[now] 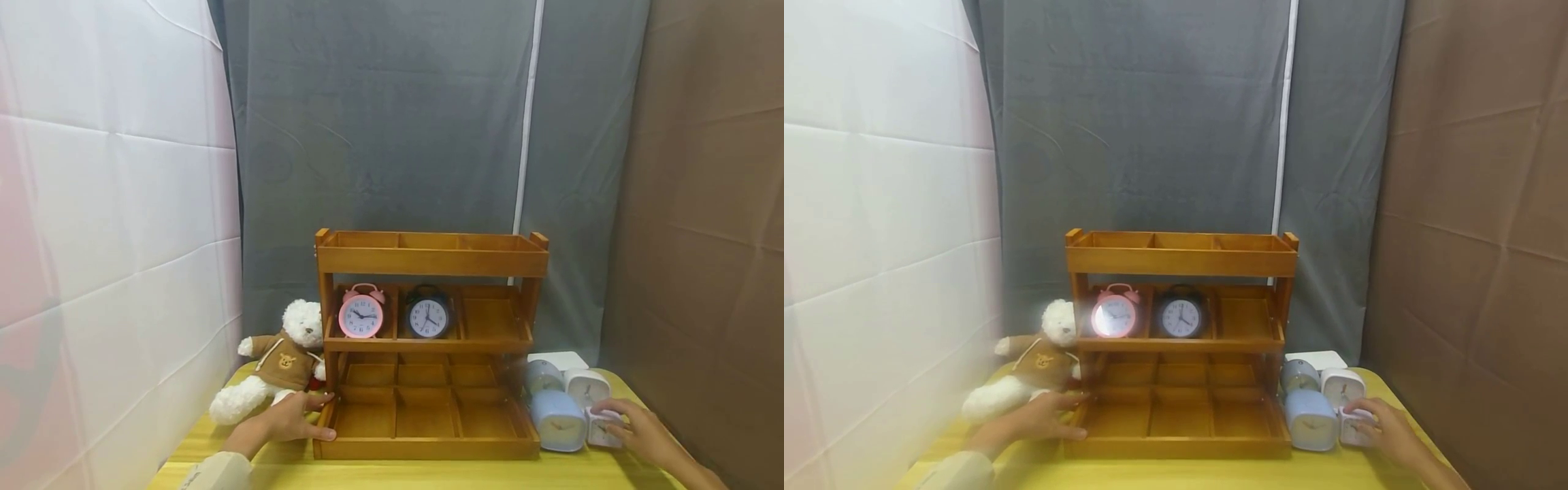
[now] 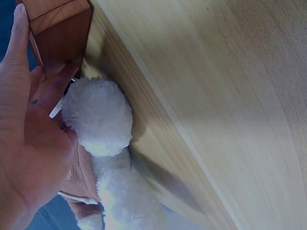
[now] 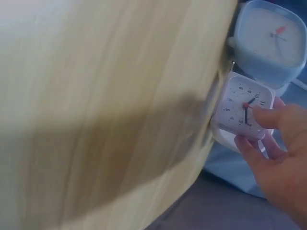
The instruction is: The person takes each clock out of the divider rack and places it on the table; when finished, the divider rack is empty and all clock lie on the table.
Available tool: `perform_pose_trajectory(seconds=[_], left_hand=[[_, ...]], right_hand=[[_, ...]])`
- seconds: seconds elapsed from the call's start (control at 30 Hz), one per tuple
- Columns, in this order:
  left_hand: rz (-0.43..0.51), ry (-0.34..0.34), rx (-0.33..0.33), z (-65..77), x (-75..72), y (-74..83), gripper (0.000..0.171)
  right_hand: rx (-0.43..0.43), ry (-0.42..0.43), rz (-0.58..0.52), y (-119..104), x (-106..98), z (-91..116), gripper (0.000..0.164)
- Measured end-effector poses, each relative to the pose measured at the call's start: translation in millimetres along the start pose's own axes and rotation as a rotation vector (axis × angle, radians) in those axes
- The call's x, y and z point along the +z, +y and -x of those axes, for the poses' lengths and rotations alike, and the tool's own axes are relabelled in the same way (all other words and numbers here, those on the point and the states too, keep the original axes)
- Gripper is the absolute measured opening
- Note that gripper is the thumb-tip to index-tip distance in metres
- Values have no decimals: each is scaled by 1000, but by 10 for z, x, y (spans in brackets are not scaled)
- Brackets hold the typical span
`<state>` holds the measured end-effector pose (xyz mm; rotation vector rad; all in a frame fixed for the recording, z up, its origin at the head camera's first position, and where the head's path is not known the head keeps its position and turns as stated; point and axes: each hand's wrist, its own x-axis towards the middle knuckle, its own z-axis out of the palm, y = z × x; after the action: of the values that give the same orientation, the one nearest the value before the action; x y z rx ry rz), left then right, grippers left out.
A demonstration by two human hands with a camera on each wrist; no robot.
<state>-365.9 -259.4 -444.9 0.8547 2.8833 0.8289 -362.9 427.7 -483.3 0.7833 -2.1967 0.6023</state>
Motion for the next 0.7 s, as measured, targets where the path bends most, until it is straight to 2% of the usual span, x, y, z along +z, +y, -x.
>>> perform_pose_trajectory(seconds=[0.17,0.33,0.7], left_hand=[[1,1,2,-6,-4,10,79],[-7,3,1,-5,-6,11,80],[8,1,-2,4,-6,-11,79]], right_hand=[[-26,18,3,20,50,43,55],[-10,32,50,47,69,65,59],[58,-6,-6,-74,-15,-16,45]])
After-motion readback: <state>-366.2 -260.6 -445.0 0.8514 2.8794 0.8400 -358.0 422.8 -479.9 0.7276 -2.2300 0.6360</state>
